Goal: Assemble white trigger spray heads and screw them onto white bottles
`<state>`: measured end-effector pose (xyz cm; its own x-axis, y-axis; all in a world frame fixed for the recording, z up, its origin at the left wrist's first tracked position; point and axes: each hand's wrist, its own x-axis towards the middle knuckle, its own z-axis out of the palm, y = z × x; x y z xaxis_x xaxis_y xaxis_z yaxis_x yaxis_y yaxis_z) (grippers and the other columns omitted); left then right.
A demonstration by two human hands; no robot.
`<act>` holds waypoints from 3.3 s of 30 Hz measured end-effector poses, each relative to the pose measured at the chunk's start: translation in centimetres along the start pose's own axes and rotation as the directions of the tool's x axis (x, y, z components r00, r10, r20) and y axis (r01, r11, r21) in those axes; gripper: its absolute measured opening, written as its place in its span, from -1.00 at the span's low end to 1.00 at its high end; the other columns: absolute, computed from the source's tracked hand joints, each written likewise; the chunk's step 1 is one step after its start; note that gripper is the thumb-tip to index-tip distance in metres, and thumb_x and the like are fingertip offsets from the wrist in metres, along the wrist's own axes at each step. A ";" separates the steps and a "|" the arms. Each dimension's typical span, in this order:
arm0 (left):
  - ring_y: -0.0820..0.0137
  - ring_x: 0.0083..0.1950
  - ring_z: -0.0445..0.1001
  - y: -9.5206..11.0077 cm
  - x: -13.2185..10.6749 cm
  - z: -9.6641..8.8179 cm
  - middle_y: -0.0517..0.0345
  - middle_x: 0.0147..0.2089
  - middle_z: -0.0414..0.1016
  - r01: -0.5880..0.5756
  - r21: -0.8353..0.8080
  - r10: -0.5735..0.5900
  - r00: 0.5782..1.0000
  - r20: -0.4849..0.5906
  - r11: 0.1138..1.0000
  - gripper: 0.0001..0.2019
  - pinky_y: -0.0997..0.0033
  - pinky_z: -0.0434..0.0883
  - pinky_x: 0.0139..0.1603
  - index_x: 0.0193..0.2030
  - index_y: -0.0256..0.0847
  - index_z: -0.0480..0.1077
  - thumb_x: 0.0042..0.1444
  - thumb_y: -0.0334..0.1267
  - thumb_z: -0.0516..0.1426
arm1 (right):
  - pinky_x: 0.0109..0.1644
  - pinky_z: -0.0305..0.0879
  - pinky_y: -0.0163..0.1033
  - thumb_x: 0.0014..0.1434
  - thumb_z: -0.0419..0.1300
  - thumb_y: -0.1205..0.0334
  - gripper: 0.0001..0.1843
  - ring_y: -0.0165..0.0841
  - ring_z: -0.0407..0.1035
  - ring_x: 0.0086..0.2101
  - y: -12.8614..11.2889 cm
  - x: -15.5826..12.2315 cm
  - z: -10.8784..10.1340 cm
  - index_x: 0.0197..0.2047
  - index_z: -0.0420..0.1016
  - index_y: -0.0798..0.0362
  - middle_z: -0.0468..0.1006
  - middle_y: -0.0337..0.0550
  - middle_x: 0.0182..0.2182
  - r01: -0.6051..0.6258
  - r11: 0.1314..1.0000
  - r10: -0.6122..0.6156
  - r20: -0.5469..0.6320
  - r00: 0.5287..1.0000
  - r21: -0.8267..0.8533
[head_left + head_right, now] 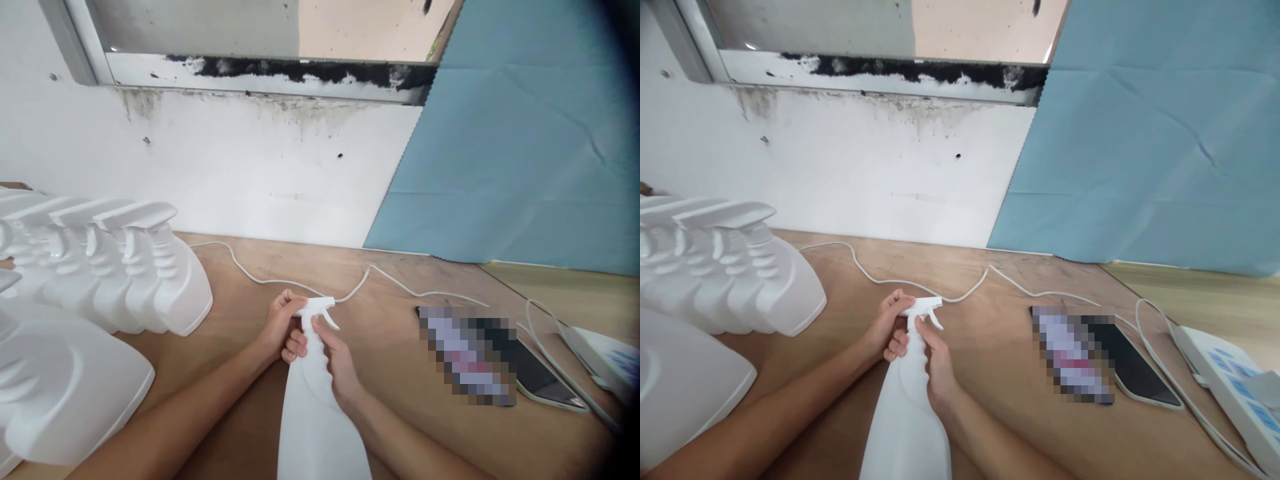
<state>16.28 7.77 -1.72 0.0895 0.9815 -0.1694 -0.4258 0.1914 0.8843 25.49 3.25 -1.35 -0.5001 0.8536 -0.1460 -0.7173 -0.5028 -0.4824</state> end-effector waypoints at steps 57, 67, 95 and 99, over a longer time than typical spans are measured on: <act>0.64 -0.66 0.14 -0.5 0.2 -0.2 0.39 -0.62 0.16 -0.121 0.048 0.121 0.993 -0.008 0.992 -0.69 0.70 0.12 -0.67 -0.54 -0.18 0.09 -0.15 -0.20 0.21 | -0.53 0.16 -0.25 0.08 0.11 0.01 -0.70 -0.38 0.19 -0.64 0.4 -0.3 -0.5 -0.52 0.28 0.04 0.30 -0.23 -0.66 0.039 0.998 -0.041 -0.053 0.998 -0.045; 0.63 -0.65 0.12 -0.4 0.1 -0.2 0.38 -0.60 0.13 -0.120 0.051 0.120 0.993 0.003 0.991 -0.70 0.69 0.10 -0.68 -0.53 -0.18 0.09 -0.13 -0.21 0.20 | -0.52 0.18 -0.25 0.09 0.09 0.02 -0.69 -0.39 0.18 -0.61 0.2 -0.4 -0.1 -0.54 0.30 0.07 0.31 -0.19 -0.65 -0.013 1.000 0.013 -0.013 1.000 -0.019; 0.63 -0.63 0.09 -0.6 0.0 -0.3 0.38 -0.61 0.10 -0.139 0.021 0.139 0.990 0.011 0.990 -0.72 0.69 0.08 -0.65 -0.54 -0.19 0.11 -0.13 -0.25 0.20 | -0.50 0.13 -0.27 0.11 0.10 0.07 -0.68 -0.42 0.14 -0.60 0.1 -0.5 -0.1 -0.57 0.27 0.09 0.28 -0.20 -0.65 0.004 0.999 -0.002 0.031 1.000 -0.045; 0.63 -0.62 0.10 -0.6 0.0 -0.3 0.38 -0.61 0.09 -0.144 0.013 0.144 0.989 0.015 0.990 -0.70 0.70 0.09 -0.63 -0.56 -0.20 0.10 -0.13 -0.26 0.22 | -0.50 0.13 -0.28 0.07 0.15 0.05 -0.66 -0.44 0.11 -0.62 0.1 -0.5 0.2 -0.59 0.24 0.08 0.25 -0.23 -0.67 -0.014 0.999 0.014 0.003 1.000 -0.036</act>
<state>16.29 7.66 -2.35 0.0411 0.9986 -0.0339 -0.4225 0.0481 0.9051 25.59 2.74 -1.10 -0.5115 0.8461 -0.1497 -0.6923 -0.5090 -0.5115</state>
